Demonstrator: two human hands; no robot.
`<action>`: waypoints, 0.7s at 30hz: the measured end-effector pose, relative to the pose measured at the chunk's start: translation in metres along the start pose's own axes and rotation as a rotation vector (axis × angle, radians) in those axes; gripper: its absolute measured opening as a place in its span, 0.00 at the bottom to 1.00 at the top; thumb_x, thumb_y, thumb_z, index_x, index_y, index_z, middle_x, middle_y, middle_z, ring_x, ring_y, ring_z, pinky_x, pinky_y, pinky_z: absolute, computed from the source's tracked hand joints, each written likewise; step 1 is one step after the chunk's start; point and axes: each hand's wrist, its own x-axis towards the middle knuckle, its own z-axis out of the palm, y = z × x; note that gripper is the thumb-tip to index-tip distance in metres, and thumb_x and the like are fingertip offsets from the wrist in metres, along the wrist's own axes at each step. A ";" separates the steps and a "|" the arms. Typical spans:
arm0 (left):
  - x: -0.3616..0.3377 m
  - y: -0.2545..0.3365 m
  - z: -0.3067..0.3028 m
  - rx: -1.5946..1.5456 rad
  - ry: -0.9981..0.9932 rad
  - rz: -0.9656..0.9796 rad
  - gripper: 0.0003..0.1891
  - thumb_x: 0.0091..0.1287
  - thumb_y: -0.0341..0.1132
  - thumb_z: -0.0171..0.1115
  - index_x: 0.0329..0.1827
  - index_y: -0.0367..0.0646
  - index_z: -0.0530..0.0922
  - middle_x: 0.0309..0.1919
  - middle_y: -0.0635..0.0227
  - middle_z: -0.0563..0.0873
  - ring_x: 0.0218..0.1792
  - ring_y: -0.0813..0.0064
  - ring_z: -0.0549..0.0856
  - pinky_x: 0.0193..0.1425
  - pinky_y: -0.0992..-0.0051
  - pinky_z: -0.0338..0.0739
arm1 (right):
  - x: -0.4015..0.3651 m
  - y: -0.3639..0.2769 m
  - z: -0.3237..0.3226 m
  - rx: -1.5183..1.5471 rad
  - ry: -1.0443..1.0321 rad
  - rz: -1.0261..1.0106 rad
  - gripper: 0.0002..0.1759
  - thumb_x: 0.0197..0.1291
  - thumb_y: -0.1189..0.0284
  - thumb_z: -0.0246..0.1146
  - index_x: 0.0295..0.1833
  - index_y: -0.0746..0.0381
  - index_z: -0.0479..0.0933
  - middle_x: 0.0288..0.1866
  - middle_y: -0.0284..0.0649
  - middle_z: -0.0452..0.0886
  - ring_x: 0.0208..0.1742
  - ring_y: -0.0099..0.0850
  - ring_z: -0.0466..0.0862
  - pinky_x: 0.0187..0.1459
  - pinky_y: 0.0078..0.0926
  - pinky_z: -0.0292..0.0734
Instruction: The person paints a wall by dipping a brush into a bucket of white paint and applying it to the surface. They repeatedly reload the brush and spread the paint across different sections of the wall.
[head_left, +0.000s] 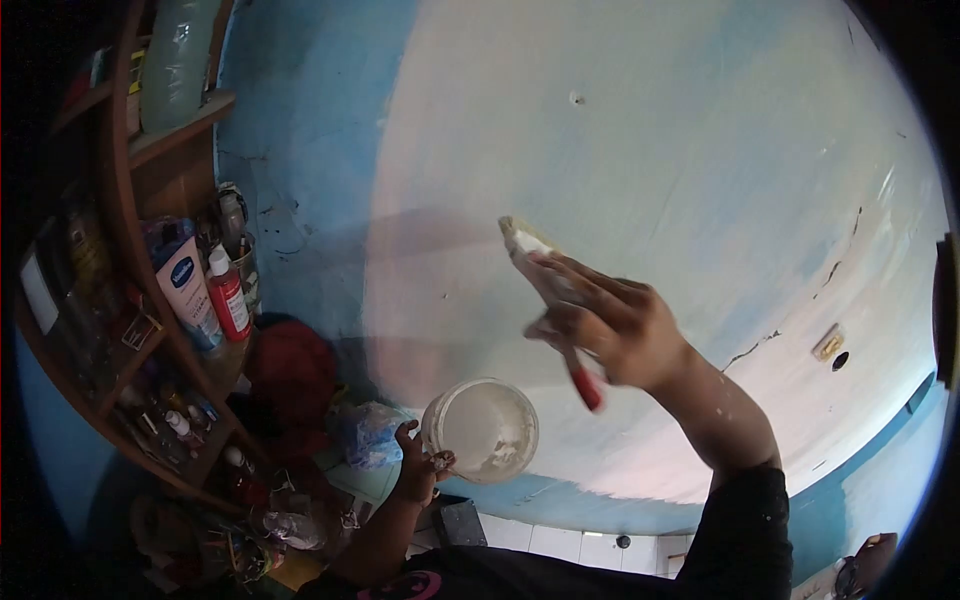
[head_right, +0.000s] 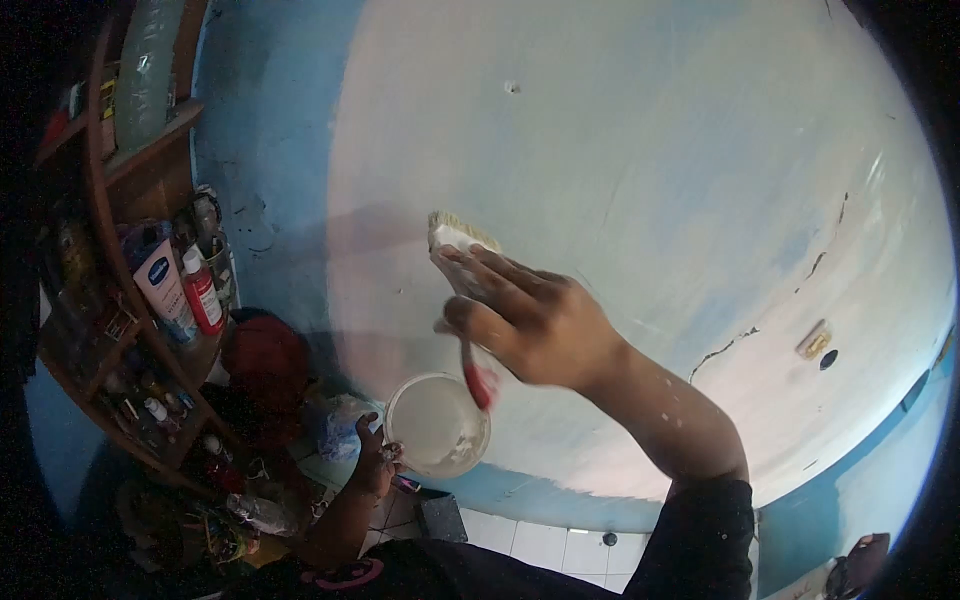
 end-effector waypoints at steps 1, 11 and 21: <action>-0.001 -0.001 -0.005 -0.008 -0.005 -0.003 0.43 0.45 0.34 0.67 0.59 0.60 0.45 0.52 0.63 0.69 0.43 0.69 0.77 0.46 0.60 0.76 | 0.002 0.005 0.011 -0.058 -0.056 -0.020 0.10 0.52 0.70 0.61 0.42 0.56 0.74 0.52 0.50 0.76 0.51 0.43 0.80 0.40 0.31 0.85; -0.009 -0.009 -0.026 -0.079 0.047 0.030 0.43 0.45 0.32 0.69 0.58 0.57 0.45 0.55 0.61 0.66 0.52 0.64 0.73 0.53 0.58 0.73 | 0.043 0.106 -0.012 -0.215 -0.120 0.257 0.21 0.47 0.73 0.65 0.50 0.55 0.74 0.46 0.36 0.81 0.41 0.34 0.84 0.43 0.28 0.80; -0.019 -0.020 -0.037 -0.054 0.063 0.087 0.42 0.47 0.28 0.66 0.58 0.55 0.43 0.56 0.59 0.65 0.55 0.63 0.71 0.54 0.61 0.73 | -0.007 0.024 0.066 -0.422 -0.220 -0.223 0.13 0.50 0.68 0.60 0.43 0.54 0.76 0.53 0.52 0.75 0.52 0.49 0.77 0.50 0.37 0.79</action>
